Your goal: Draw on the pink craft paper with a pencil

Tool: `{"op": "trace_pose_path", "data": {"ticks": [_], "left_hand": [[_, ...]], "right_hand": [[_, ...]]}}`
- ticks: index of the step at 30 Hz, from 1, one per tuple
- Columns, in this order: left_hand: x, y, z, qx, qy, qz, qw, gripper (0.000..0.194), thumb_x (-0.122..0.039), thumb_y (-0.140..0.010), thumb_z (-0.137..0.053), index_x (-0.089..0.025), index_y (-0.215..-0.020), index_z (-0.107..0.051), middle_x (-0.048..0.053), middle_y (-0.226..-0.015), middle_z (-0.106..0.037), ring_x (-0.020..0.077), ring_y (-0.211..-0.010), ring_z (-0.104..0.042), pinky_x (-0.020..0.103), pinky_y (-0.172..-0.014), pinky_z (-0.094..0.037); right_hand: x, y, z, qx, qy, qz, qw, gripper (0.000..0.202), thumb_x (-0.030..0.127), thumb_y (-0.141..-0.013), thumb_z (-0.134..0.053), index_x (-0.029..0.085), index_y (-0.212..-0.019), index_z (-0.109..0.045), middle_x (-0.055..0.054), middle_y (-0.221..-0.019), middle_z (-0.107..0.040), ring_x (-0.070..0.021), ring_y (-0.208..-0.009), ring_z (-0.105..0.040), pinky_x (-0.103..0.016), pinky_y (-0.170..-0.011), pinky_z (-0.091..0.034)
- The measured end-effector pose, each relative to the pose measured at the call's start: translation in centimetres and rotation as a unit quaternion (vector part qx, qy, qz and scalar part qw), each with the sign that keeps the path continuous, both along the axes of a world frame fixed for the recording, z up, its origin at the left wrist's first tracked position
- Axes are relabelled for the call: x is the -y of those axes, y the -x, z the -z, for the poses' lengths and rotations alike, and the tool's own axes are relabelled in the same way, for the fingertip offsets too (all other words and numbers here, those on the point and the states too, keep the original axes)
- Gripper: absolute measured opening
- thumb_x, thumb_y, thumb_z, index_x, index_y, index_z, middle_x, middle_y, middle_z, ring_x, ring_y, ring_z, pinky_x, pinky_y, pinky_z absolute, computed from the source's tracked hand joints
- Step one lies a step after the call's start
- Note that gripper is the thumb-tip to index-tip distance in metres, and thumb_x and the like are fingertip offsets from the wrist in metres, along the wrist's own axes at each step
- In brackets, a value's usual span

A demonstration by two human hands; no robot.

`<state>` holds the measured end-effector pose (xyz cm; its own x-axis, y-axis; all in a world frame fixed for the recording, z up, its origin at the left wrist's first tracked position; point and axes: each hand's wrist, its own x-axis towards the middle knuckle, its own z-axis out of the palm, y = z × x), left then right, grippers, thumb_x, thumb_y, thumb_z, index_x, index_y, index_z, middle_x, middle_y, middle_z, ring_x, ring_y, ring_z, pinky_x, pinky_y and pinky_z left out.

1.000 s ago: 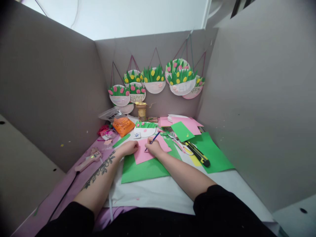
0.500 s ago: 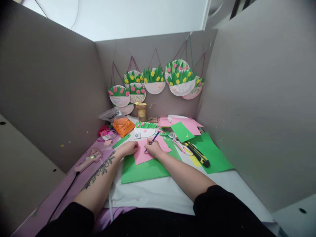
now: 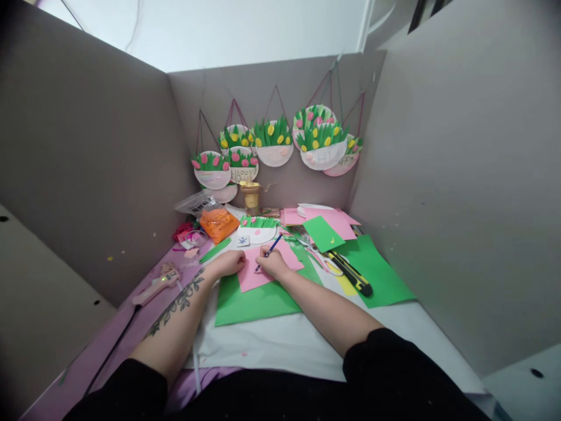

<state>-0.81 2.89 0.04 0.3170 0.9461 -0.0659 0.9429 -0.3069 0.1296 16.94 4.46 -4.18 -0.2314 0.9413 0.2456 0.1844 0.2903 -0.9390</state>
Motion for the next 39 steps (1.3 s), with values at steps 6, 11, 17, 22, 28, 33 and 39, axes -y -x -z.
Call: {"op": "trace_pose_path", "data": {"ticks": [6,11,17,22,28,33,39], "left_hand": [[0.11,0.01,-0.07,0.001,-0.002,0.005,1.000,0.021,-0.026,-0.079,-0.045,-0.019,-0.091,-0.061,0.006,-0.095,-0.066,0.0186,-0.083,-0.061,0.025,-0.068,-0.044],[0.18,-0.15,-0.23,0.001,0.005,0.000,1.000,0.021,-0.026,-0.080,-0.045,-0.018,-0.092,-0.061,0.007,-0.095,-0.067,0.0180,-0.083,-0.061,0.025,-0.068,-0.044],[0.22,-0.18,-0.24,-0.002,0.003,0.001,1.000,0.022,-0.026,-0.079,-0.045,-0.018,-0.093,-0.061,0.007,-0.096,-0.067,0.0183,-0.084,-0.061,0.025,-0.069,-0.044],[0.18,-0.09,-0.15,-0.003,0.000,0.004,1.000,0.021,-0.025,-0.079,-0.046,-0.018,-0.092,-0.061,0.007,-0.096,-0.067,0.0186,-0.083,-0.061,0.025,-0.068,-0.044],[0.13,-0.13,-0.18,-0.002,0.002,0.004,1.000,0.021,-0.026,-0.079,-0.046,-0.018,-0.092,-0.061,0.007,-0.095,-0.067,0.0191,-0.083,-0.061,0.025,-0.068,-0.044],[0.27,-0.22,-0.38,0.003,0.009,-0.007,1.000,0.022,-0.026,-0.079,-0.046,-0.018,-0.092,-0.061,0.007,-0.097,-0.066,0.0186,-0.086,-0.061,0.025,-0.070,-0.044],[0.18,-0.14,-0.18,0.005,0.002,-0.004,1.000,0.022,-0.026,-0.080,-0.045,-0.018,-0.092,-0.061,0.007,-0.096,-0.067,0.0189,-0.085,-0.061,0.025,-0.069,-0.044]], "right_hand": [[0.01,-0.08,-0.41,-0.006,-0.039,0.054,0.998,0.015,0.020,-0.057,-0.048,0.020,-0.052,-0.034,0.006,-0.049,-0.034,-0.0094,-0.051,-0.035,-0.021,-0.047,-0.029],[0.36,0.11,-0.77,-0.018,0.003,0.062,0.998,0.017,0.024,-0.059,-0.051,0.020,-0.055,-0.035,0.006,-0.051,-0.035,-0.0098,-0.051,-0.036,-0.020,-0.045,-0.033],[0.23,0.11,-0.57,-0.013,0.004,0.062,0.998,0.019,0.026,-0.060,-0.052,0.021,-0.055,-0.035,0.007,-0.050,-0.035,-0.0096,-0.050,-0.037,-0.020,-0.044,-0.035],[-0.14,-0.02,-0.22,-0.005,0.002,0.055,0.998,0.017,0.024,-0.057,-0.052,0.021,-0.054,-0.036,0.007,-0.050,-0.036,-0.0099,-0.051,-0.038,-0.021,-0.046,-0.036],[0.17,0.12,-0.50,-0.020,0.021,0.056,0.998,0.019,0.027,-0.059,-0.053,0.021,-0.056,-0.035,0.007,-0.050,-0.036,-0.0099,-0.050,-0.039,-0.021,-0.045,-0.035],[0.27,0.06,-0.67,0.020,-0.017,0.073,0.997,0.020,0.029,-0.061,-0.054,0.020,-0.054,-0.038,0.007,-0.049,-0.038,-0.0094,-0.050,-0.037,-0.020,-0.046,-0.032],[0.48,0.10,-0.98,0.020,-0.007,0.070,0.997,0.020,0.029,-0.060,-0.054,0.020,-0.054,-0.037,0.007,-0.048,-0.039,-0.0097,-0.049,-0.038,-0.021,-0.045,-0.031]]}}
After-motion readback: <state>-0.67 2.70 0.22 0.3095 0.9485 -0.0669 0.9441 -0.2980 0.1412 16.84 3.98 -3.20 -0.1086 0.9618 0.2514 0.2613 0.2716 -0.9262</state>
